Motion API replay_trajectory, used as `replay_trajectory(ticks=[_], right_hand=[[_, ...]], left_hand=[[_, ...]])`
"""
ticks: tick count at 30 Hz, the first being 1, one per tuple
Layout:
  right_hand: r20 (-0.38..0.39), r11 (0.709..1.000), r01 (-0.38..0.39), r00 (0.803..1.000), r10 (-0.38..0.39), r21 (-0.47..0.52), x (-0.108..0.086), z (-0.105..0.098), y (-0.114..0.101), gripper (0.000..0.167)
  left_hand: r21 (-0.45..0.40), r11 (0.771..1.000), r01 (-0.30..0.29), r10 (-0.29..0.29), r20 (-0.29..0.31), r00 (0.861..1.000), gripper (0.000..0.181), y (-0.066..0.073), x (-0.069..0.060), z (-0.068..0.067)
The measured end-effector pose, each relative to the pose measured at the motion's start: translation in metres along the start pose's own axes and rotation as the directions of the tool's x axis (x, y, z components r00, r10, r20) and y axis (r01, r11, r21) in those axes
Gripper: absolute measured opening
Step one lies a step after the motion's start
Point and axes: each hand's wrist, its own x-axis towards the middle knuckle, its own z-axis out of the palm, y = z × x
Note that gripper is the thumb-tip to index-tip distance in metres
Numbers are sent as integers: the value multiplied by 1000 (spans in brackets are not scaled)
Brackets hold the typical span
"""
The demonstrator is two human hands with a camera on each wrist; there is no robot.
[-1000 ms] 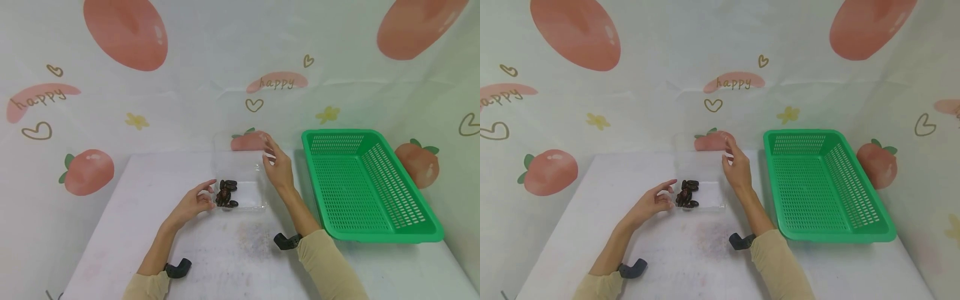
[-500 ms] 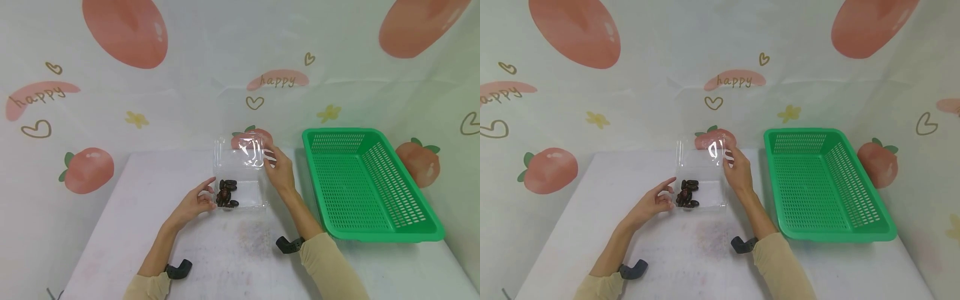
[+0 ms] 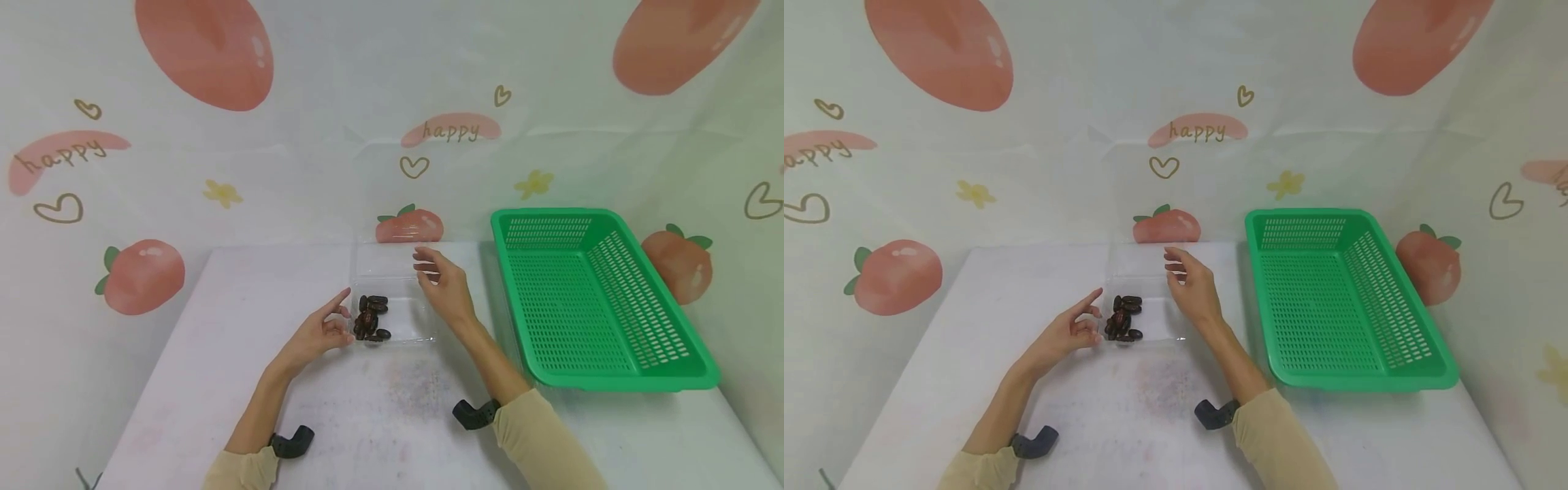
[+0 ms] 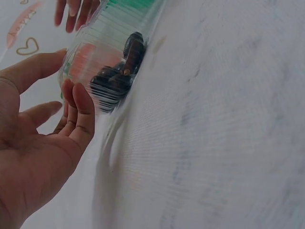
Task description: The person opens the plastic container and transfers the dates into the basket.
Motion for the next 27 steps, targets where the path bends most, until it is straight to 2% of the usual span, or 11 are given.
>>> replay_trajectory(ticks=[6,15,20,27], right_hand=[[93,998,-49,995,45,39,-8,10,-7,43],[208,986,-154,968,138,61,-16,22,-13,37],[249,984,-176,954,166,18,-18,28,-12,33],[267,964,-259,926,266,-61,-20,36,-14,28]], left_hand=[[-2,1000,3,-3,-14,1000,93,1,-2,1],[-7,1000,7,-7,-9,1000,92,0,-2,6],[-1,1000,15,-15,-20,1000,91,-1,-2,6],[4,1000,14,-14,-21,1000,89,0,-3,7]])
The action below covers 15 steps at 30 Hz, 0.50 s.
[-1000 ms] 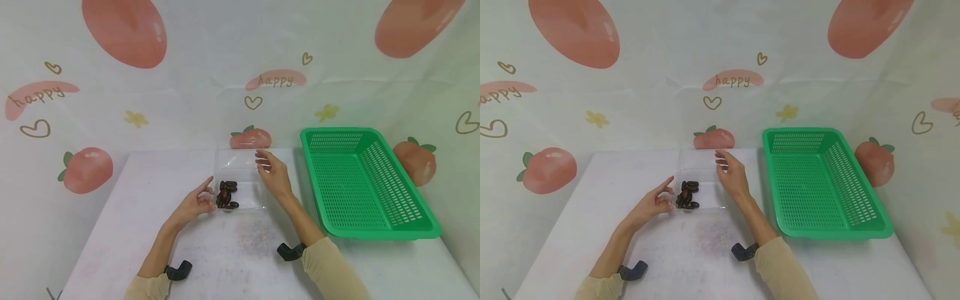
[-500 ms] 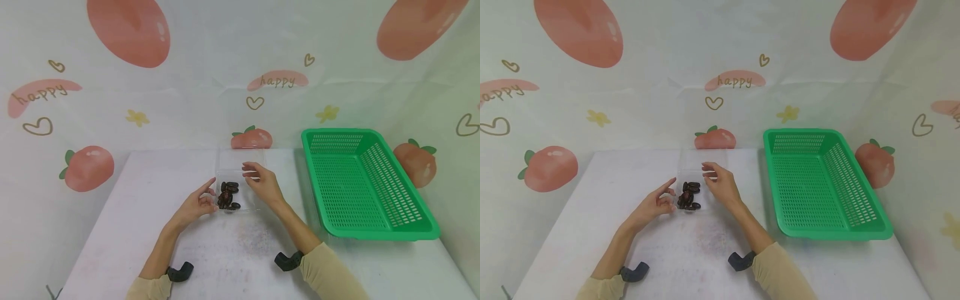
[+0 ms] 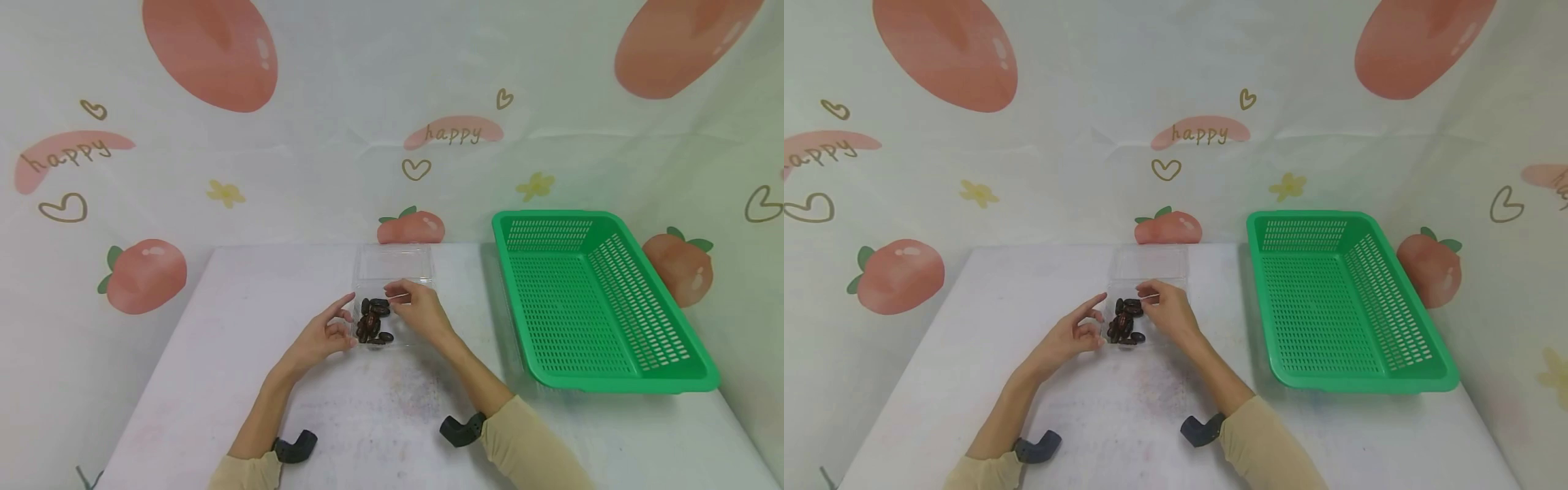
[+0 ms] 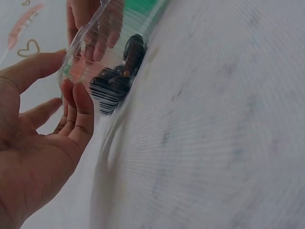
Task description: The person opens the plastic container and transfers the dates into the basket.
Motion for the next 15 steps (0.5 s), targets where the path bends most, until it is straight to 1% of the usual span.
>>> replay_trajectory(ticks=[4,7,12,15], right_hand=[[8,999,-40,999,40,-31,0,4,1,28],[-12,994,-69,998,68,-88,1,7,1,26],[-61,969,-131,991,120,-210,3,10,0,22],[-65,959,-151,988,139,-242,4,10,0,24]], left_hand=[[-2,1000,-9,9,4,1000,89,-2,0,1],[4,1000,-13,13,4,1000,89,-4,0,2],[-7,1000,-11,11,8,1000,89,-5,-1,2],[-18,1000,-6,6,9,1000,89,-4,-1,2]])
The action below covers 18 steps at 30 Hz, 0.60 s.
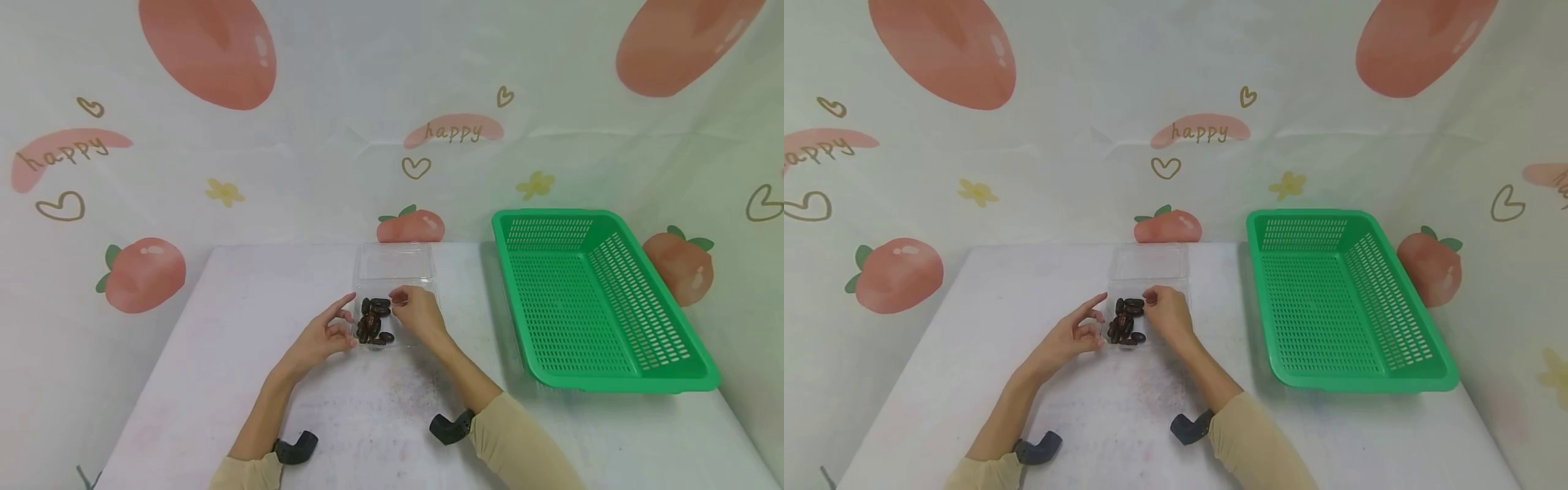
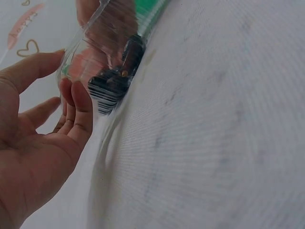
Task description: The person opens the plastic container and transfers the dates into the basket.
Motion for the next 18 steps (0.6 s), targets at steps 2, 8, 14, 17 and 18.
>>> replay_trajectory(ticks=[2,8,14,17,18], right_hand=[[12,1000,-19,1000,19,1,1,0,0,26],[54,997,-76,996,75,13,5,1,0,30],[74,988,-141,988,137,59,9,3,-1,26],[58,988,-138,989,134,72,9,6,-2,21],[52,987,-139,989,135,79,9,6,-2,20]], left_hand=[[7,1000,6,-6,0,1000,87,0,0,0],[26,999,24,-24,3,1000,83,0,0,0],[18,1000,15,-15,12,1000,82,1,0,0],[13,1000,9,-10,17,1000,80,3,0,0],[15,1000,8,-8,19,1000,80,3,0,0]])
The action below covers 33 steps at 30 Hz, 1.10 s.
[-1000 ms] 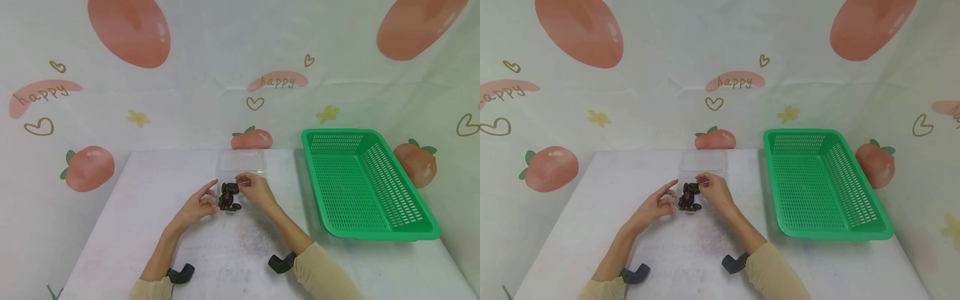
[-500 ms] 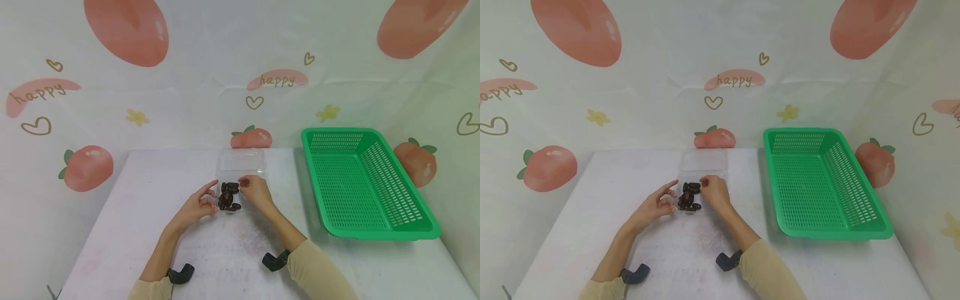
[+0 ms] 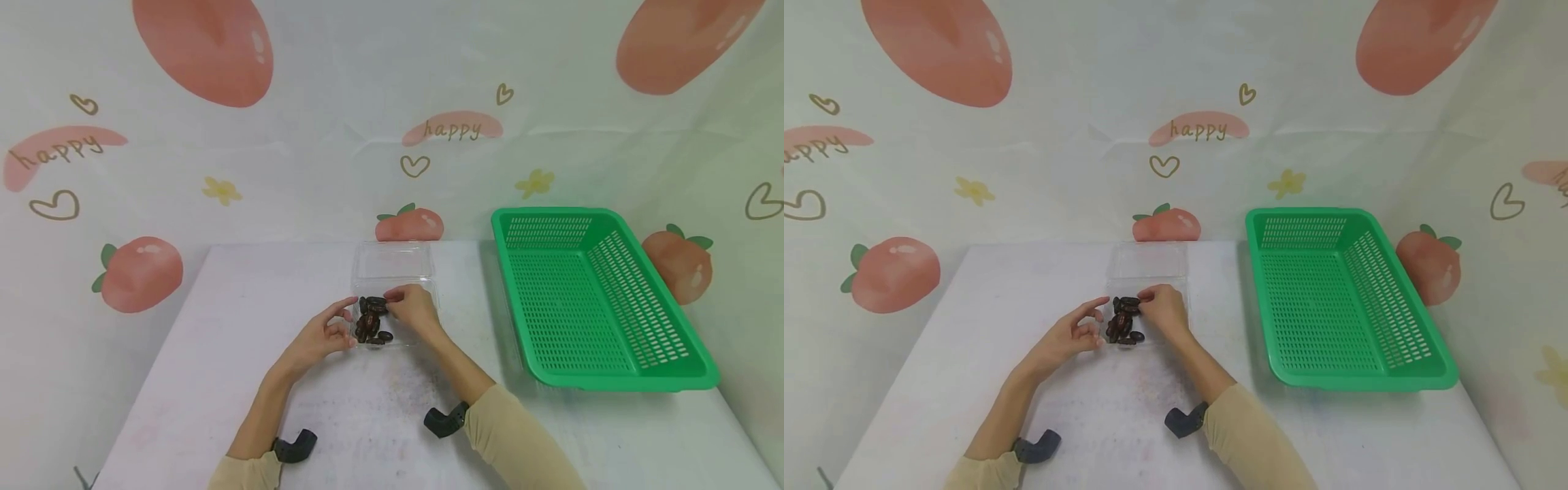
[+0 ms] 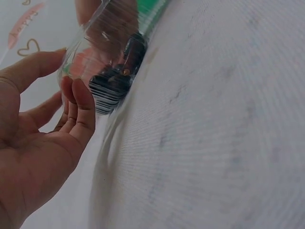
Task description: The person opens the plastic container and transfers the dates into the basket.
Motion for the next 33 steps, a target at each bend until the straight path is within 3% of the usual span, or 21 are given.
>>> replay_trajectory(ticks=[8,18,33], right_hand=[[-32,997,20,999,-17,75,4,6,-2,16],[-13,1000,2,1000,-2,13,7,9,-9,14],[-22,997,55,998,-56,-63,14,15,-14,10]], left_hand=[[6,1000,14,-14,2,1000,79,-1,0,-3],[-15,1000,18,-17,8,1000,79,-4,0,-4],[-30,999,-10,10,15,1000,78,-4,0,-6]])
